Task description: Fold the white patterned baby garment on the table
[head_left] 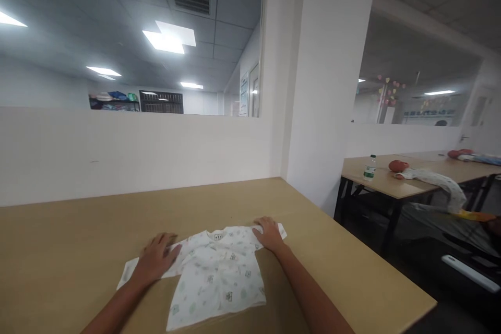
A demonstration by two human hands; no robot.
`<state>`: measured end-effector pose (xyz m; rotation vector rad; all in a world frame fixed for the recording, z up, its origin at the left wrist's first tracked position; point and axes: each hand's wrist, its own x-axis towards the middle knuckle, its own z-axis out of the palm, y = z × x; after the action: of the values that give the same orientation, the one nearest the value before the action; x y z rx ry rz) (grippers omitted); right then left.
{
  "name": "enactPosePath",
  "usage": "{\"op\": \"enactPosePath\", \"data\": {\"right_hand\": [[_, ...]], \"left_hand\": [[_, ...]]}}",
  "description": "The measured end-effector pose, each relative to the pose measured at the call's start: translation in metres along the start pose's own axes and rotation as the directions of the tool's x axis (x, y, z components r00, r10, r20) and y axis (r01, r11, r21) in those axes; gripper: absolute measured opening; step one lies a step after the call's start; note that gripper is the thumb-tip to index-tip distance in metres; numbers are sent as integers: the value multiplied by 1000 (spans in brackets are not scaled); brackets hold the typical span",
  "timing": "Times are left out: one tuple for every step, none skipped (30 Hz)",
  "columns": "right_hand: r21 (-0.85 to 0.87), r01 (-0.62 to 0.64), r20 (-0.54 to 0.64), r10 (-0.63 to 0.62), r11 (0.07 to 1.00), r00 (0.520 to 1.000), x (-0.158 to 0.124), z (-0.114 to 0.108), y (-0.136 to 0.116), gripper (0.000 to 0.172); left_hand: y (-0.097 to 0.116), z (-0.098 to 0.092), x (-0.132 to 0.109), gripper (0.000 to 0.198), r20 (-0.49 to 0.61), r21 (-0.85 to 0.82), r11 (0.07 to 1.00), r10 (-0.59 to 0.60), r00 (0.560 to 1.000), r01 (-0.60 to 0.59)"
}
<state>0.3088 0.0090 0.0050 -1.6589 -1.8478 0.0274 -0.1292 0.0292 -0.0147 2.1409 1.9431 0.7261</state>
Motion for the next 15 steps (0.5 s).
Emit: {"op": "enactPosePath", "data": {"right_hand": [[4,7,32,-7,1000,999,1,2,1,23],[7,11,64,-11,1000,998,1,2,3,21],[9,12,94,-13,1000,995,2,1,5,19],[10,14,121,-15,1000,993,2,-1,7,18],[13,17,144,-19,1000,989,1,-4,8,16],[16,21,165,-23,1000,986,1,-8,10,16],[20,26,185,-29,999,982,1,-13,11,17],[26,31,204,-36,999,978,0,-18,12,19],[31,36,222,-42,999,974,0,-24,13,21],[36,39,241,-47,999,970,-1,-29,13,22],[41,41,258,-51,998,965,-3,-35,15,24],[47,44,275,-56,998,960,-4,-41,17,25],[56,49,291,-63,997,955,-5,-47,19,25],[66,54,307,-72,996,949,-6,-53,21,24],[77,61,324,-83,995,942,-6,-58,24,22]], "left_hand": [[5,5,0,64,22,12,1000,9,1000,-9],[8,8,-1,64,37,29,999,14,999,-15],[10,9,-2,65,51,46,999,18,999,-20],[10,8,-3,65,66,61,998,17,998,-21],[9,4,-4,66,89,75,997,12,996,-18],[7,0,-5,67,124,92,996,3,992,-15],[4,-5,-5,68,171,111,994,-6,985,-13],[1,-11,-6,70,224,130,991,-16,975,-13],[-4,-15,-6,72,272,147,989,-26,962,-15],[-9,-19,-7,76,310,162,987,-35,950,-16],[-14,-22,-9,79,330,172,985,-43,943,-15],[-19,-24,-10,81,336,177,984,-47,941,-14],[-23,-25,-12,80,328,181,983,-48,944,-13],[-27,-25,-14,77,314,183,983,-42,948,-17],[-29,-25,-16,74,295,189,982,-39,955,-19]]}}
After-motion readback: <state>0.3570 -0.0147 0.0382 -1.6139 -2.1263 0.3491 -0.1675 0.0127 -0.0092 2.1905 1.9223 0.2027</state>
